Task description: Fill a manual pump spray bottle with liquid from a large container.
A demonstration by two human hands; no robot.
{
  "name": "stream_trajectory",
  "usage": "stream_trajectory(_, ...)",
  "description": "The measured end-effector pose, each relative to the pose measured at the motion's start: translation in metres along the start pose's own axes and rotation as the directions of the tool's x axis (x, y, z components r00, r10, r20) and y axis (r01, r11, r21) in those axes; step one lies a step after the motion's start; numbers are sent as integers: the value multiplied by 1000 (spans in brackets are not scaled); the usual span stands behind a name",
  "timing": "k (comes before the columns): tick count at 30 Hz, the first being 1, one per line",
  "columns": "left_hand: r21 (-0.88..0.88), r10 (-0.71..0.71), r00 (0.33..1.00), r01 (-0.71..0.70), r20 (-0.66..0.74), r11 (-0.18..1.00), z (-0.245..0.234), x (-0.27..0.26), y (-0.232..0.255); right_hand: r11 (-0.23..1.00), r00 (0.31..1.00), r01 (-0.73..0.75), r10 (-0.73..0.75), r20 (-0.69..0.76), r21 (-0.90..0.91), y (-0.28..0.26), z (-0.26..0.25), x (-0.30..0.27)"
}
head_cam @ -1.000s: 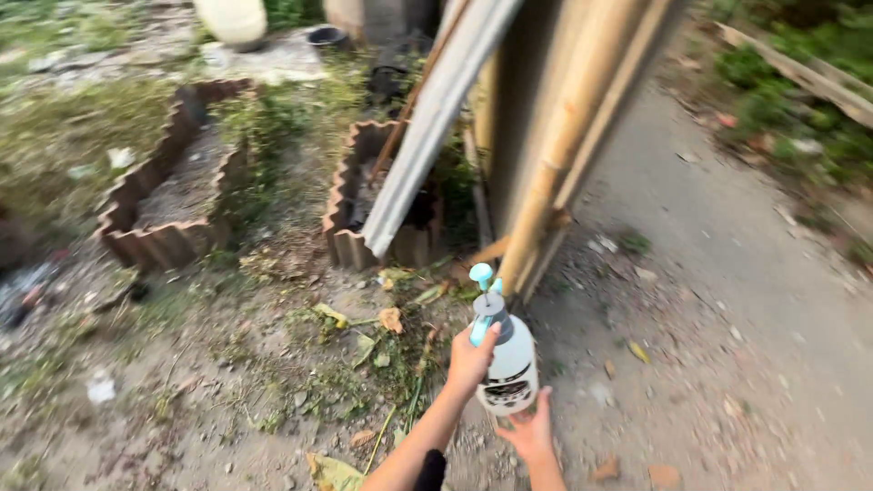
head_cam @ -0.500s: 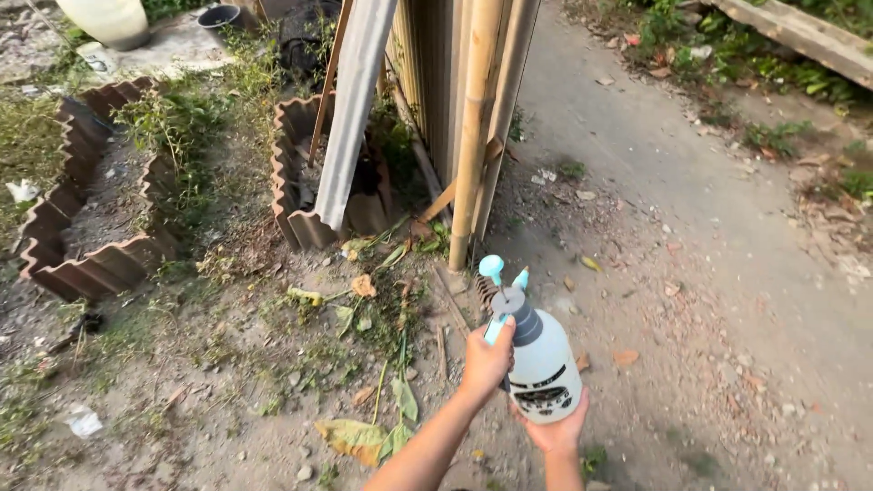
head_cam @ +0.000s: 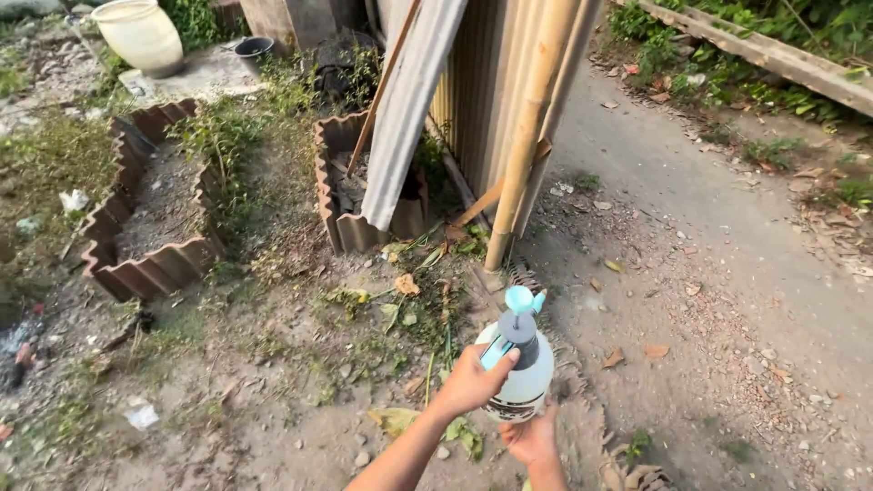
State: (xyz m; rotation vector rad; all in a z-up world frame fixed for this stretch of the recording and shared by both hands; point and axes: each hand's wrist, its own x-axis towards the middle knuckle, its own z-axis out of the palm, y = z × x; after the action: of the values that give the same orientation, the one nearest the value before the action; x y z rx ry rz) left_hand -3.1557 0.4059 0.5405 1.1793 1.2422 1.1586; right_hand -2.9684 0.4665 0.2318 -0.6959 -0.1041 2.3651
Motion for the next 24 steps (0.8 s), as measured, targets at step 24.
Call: stream_trajectory(24, -273, 119, 990, -93, 80, 957, 210, -215, 46, 827, 819, 561, -560, -125, -26, 17, 29, -399)
